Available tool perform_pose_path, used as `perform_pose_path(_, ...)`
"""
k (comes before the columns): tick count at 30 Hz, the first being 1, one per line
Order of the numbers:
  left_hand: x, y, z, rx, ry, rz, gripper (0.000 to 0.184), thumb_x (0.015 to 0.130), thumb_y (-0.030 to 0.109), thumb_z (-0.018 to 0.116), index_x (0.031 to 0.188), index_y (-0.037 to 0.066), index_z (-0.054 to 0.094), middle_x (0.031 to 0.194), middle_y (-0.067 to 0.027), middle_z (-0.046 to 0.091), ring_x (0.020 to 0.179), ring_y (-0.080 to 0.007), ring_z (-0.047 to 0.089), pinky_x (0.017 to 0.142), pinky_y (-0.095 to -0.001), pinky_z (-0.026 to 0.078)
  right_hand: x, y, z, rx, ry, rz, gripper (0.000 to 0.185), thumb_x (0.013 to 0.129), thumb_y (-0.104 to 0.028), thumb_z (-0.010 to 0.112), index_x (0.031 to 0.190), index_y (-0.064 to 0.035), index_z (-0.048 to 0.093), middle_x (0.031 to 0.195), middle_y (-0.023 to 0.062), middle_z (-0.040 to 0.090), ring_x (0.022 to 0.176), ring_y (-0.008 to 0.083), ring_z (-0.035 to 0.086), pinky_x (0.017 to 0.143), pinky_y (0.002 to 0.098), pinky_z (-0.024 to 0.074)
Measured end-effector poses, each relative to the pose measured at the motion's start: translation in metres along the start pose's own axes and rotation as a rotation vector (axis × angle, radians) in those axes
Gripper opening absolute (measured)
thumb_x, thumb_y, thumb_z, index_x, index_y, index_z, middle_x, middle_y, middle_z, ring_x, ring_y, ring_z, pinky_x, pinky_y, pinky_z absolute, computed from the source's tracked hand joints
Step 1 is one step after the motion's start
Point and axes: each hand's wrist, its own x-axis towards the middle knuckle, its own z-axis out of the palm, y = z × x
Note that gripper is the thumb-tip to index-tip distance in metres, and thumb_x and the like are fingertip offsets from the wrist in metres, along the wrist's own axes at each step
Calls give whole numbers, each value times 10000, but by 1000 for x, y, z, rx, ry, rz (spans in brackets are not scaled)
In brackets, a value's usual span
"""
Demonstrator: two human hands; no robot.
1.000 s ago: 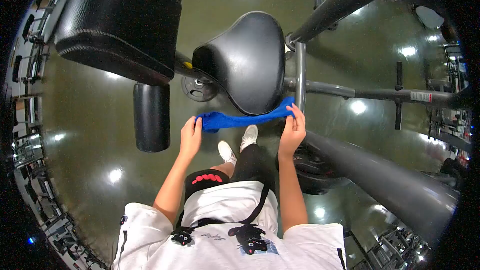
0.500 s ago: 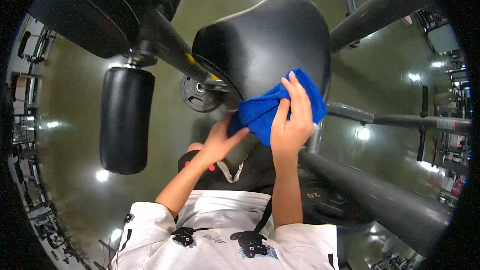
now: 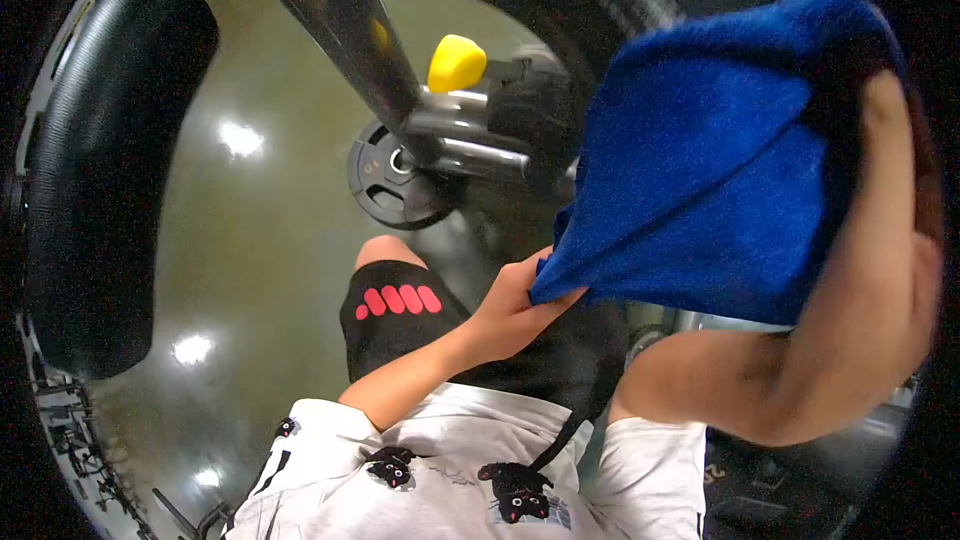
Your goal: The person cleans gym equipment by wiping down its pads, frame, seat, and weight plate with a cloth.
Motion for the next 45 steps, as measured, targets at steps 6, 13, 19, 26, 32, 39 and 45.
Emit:
perform_pose_path(6, -15, -12, -14, 181, -67, -34, 155, 859, 83, 587, 995, 11, 570, 758, -148, 623, 656, -278, 599, 650, -328, 472, -41, 50, -26, -738, 469, -377, 227, 922, -90, 482, 962, 55, 652, 877, 123, 654, 775, 216, 596, 734, 302, 480)
perform_pose_path(13, -28, -42, -50, 263, 56, -107, 285, 783, 85, 609, 1057, 15, 572, 897, -195, 634, 806, -318, 627, 734, -355, 473, -116, 65, 35, -490, 595, -628, 235, 943, -115, 491, 1049, 61, 606, 982, 125, 632, 786, 185, 613, 742, 287, 510)
perform_pose_path(19, -62, -43, -121, 606, 156, -346, 474, 677, 181, 689, 1064, 12, 475, 827, -184, 610, 831, -329, 631, 762, -373, 481, -178, 84, 119, 153, 117, 197, 251, 960, -91, 419, 1058, 10, 626, 860, 58, 580, 700, 138, 491, 649, 269, 392)
perform_pose_path(26, -77, -44, -157, 754, 462, -414, 410, 822, 233, 698, 1027, 34, 404, 833, -150, 545, 797, -287, 574, 718, -380, 443, -190, 130, 139, 356, -84, 672, 277, 988, -53, 369, 1144, -62, 597, 814, -16, 543, 601, 25, 444, 565, 183, 404)
perform_pose_path(32, -42, -48, -177, 1547, 851, 48, 262, 866, 204, 635, 949, 14, 475, 843, -178, 553, 788, -360, 548, 719, -433, 423, -197, 138, 149, 351, -195, 584, 194, 943, -37, 496, 1096, -18, 614, 857, 36, 616, 690, 76, 577, 643, 225, 481)
perform_pose_path(39, 39, -4, -164, 528, 894, -105, 223, 904, 173, 619, 864, 58, 432, 690, -124, 575, 728, -181, 678, 543, -319, 488, -209, 126, 156, 285, -291, 480, 198, 842, -18, 613, 1038, -28, 641, 908, 78, 642, 735, 126, 614, 648, 259, 490)
perform_pose_path(45, 86, -36, -167, -21, 781, 176, 155, 926, 45, 556, 848, 25, 423, 941, -176, 621, 871, -177, 679, 681, -282, 541, -187, 104, 168, 275, -319, 353, 211, 838, 50, 563, 1029, -37, 591, 989, 133, 616, 870, 234, 618, 762, 283, 470)
